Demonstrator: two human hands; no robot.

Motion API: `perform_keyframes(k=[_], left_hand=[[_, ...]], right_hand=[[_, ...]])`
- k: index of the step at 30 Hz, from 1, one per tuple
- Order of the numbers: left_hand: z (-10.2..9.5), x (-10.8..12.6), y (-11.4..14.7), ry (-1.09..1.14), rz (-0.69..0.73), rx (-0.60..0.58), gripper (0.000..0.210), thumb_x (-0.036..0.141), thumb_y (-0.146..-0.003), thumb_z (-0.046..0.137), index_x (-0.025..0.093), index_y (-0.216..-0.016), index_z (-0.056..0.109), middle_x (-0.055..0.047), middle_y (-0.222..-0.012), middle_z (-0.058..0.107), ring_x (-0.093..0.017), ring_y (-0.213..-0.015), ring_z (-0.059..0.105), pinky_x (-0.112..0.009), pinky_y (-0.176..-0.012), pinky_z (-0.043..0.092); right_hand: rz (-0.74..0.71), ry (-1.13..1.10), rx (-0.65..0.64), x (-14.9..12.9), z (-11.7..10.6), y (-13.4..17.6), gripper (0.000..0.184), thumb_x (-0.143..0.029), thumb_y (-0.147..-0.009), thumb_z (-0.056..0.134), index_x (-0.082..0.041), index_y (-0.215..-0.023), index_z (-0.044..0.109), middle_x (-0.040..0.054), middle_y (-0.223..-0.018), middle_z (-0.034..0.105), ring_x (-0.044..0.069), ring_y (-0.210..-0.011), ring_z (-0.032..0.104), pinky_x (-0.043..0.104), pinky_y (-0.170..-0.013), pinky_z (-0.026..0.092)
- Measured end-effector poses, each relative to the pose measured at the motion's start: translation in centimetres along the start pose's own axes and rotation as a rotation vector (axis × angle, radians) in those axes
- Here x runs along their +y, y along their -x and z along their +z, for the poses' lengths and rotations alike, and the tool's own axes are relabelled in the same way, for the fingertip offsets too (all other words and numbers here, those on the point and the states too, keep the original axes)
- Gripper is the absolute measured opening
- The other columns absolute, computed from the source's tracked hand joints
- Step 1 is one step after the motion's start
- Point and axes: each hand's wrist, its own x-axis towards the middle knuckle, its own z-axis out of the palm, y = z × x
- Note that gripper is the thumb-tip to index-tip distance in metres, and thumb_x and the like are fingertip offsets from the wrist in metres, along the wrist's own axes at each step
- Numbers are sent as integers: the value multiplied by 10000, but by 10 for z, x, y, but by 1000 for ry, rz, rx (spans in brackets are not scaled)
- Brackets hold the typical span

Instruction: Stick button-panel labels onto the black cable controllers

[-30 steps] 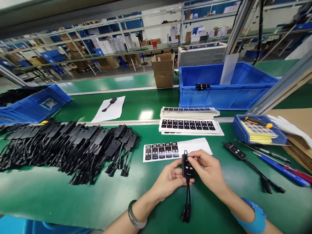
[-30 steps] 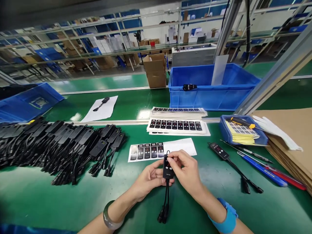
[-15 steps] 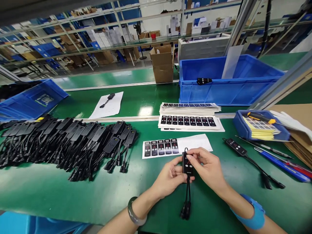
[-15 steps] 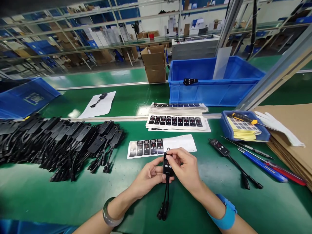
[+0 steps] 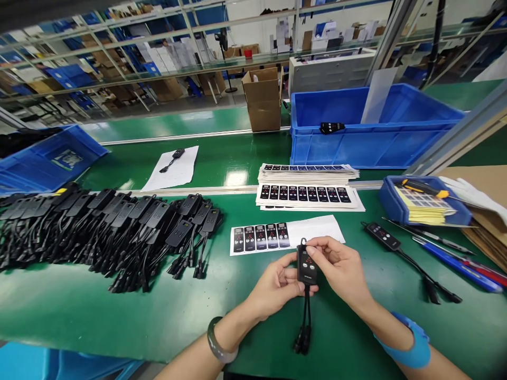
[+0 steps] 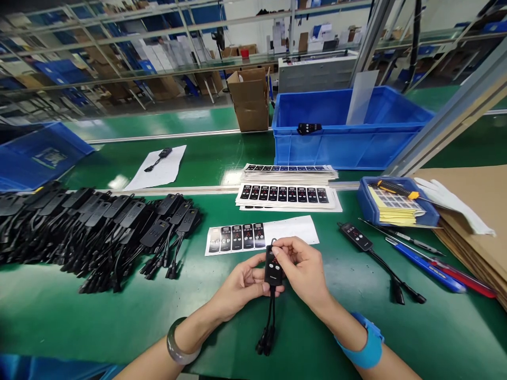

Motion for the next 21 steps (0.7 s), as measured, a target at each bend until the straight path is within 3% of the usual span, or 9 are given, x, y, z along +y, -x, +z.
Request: perform_keyframes(k=[10,21], left_hand=[[3,4,2,25,-21,-24,687,296,-683,821,156,-1208,401,-183,-937,560,-240,-876,609,-130,-713,566],[1,1,0,15,2,-15,659,336,-714,777,158,-1217,390,-169,-919,566,-231,-850,613,-110,-675,546]], right_hand=[[-148,87,-4,1,-3,2,257,-314,-840,548,-71,-874,623,52,-747,531,1,-591,483,73,-535,416],[-164,120,-2,6,-3,3,223,-295,-850,543,-95,-910,621,39,-772,521,4,-619,479,100,-554,418]])
